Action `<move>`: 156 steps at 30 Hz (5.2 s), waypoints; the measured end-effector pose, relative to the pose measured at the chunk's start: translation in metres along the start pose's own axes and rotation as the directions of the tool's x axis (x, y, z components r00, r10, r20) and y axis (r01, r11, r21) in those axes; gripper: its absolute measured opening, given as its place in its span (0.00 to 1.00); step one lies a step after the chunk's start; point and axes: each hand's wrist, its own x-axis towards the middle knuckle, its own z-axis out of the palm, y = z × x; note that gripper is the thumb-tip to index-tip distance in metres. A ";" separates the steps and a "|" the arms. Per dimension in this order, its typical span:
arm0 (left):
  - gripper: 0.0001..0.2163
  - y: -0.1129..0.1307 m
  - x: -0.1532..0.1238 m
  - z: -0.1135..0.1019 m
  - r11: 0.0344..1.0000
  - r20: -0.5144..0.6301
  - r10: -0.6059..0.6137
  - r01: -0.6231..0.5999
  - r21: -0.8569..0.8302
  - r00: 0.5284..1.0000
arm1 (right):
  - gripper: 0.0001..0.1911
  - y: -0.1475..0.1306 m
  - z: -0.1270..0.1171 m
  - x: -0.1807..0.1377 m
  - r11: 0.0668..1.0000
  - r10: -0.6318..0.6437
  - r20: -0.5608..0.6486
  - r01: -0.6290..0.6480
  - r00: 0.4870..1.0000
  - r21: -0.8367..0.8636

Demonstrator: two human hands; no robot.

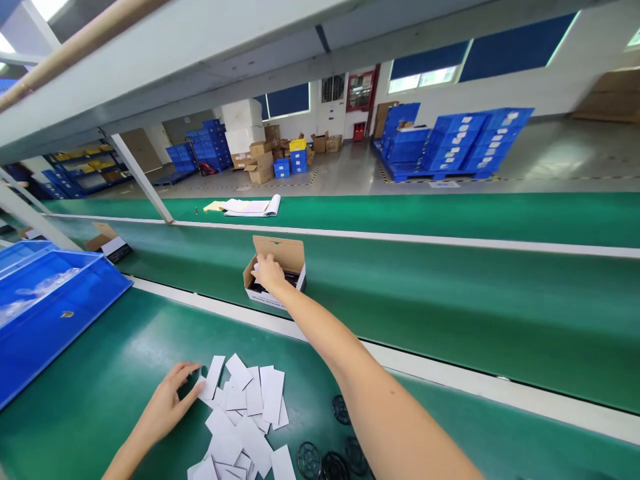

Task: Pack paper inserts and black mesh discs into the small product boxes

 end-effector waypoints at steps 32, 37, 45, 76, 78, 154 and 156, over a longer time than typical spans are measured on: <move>0.08 0.073 -0.024 -0.037 0.915 0.056 0.020 0.004 -0.403 0.998 | 0.17 0.099 -0.008 -0.285 0.936 -0.330 0.286 0.350 0.900 -0.022; 0.10 0.086 -0.034 -0.035 0.840 -0.008 0.019 -0.020 -0.542 1.000 | 0.17 0.093 -0.021 -0.293 0.953 -0.300 0.145 0.290 0.943 0.087; 0.10 0.088 -0.039 0.009 0.821 -0.059 0.024 -0.053 -0.569 0.998 | 0.17 0.078 -0.051 -0.317 0.919 -0.290 0.068 0.258 0.955 0.297; 0.12 0.210 -0.164 0.127 -0.484 0.661 0.263 0.689 -0.539 0.702 | 0.34 0.172 -0.069 -0.437 0.960 0.140 0.003 -0.135 0.990 -0.247; 0.14 0.214 -0.166 0.131 -0.423 0.679 0.238 0.704 -0.571 0.694 | 0.37 0.197 -0.061 -0.440 0.932 0.197 0.042 -0.174 0.979 -0.319; 0.18 0.189 -0.125 0.089 0.916 0.191 0.048 0.033 -0.399 0.980 | 0.25 0.115 0.013 -0.479 -0.295 -0.161 0.354 -0.387 0.921 0.873; 0.18 0.189 -0.128 0.090 0.929 0.205 0.047 0.033 -0.369 0.978 | 0.25 0.115 0.014 -0.478 -0.288 -0.171 0.369 -0.405 0.913 0.868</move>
